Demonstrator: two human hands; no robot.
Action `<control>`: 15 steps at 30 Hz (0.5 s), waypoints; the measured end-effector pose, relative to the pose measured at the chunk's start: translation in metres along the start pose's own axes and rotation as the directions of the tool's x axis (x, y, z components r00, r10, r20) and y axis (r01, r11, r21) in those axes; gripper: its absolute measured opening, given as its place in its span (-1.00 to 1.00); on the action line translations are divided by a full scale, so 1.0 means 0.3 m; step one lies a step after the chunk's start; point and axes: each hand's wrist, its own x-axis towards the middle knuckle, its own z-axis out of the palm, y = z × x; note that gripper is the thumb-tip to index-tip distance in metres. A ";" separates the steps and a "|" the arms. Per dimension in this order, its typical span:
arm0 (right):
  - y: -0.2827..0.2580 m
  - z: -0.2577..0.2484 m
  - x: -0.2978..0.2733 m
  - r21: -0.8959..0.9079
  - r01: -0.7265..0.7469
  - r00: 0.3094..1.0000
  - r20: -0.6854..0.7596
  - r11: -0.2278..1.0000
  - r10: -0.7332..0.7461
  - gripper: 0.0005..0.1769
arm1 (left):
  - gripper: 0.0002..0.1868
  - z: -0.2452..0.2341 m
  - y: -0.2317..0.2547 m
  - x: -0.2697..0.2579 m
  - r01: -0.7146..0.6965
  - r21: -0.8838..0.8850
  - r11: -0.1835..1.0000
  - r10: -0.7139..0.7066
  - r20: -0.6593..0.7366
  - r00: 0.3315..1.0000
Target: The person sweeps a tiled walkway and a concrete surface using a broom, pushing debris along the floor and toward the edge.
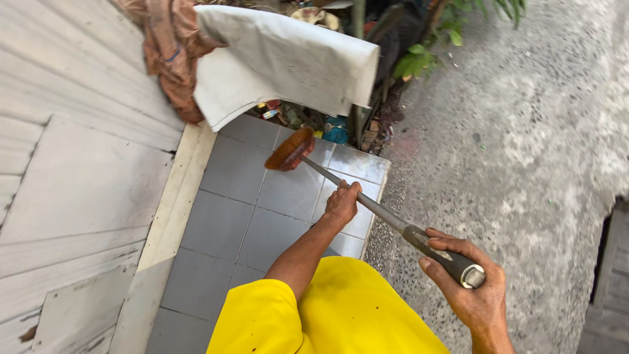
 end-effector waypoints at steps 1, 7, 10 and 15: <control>0.009 -0.041 -0.032 -0.037 -0.018 0.999 -0.037 0.999 0.017 -0.69 | -0.67 0.035 0.042 -0.022 -0.019 0.012 1.000 0.019 0.015 1.000; 0.103 -0.256 -0.229 -0.035 -0.034 0.975 -0.220 0.999 0.026 -0.71 | -0.64 0.255 0.291 -0.096 -0.164 0.040 0.986 0.153 0.193 0.969; 0.148 -0.340 -0.328 -0.031 -0.051 0.947 -0.319 0.998 0.039 -0.71 | -0.66 0.377 0.386 -0.146 -0.254 0.029 0.967 0.237 0.268 0.934; 0.169 -0.454 -0.472 -0.047 -0.109 0.901 -0.427 0.993 0.079 -0.73 | -0.82 0.521 0.523 -0.223 -0.400 0.002 0.917 0.372 0.362 0.855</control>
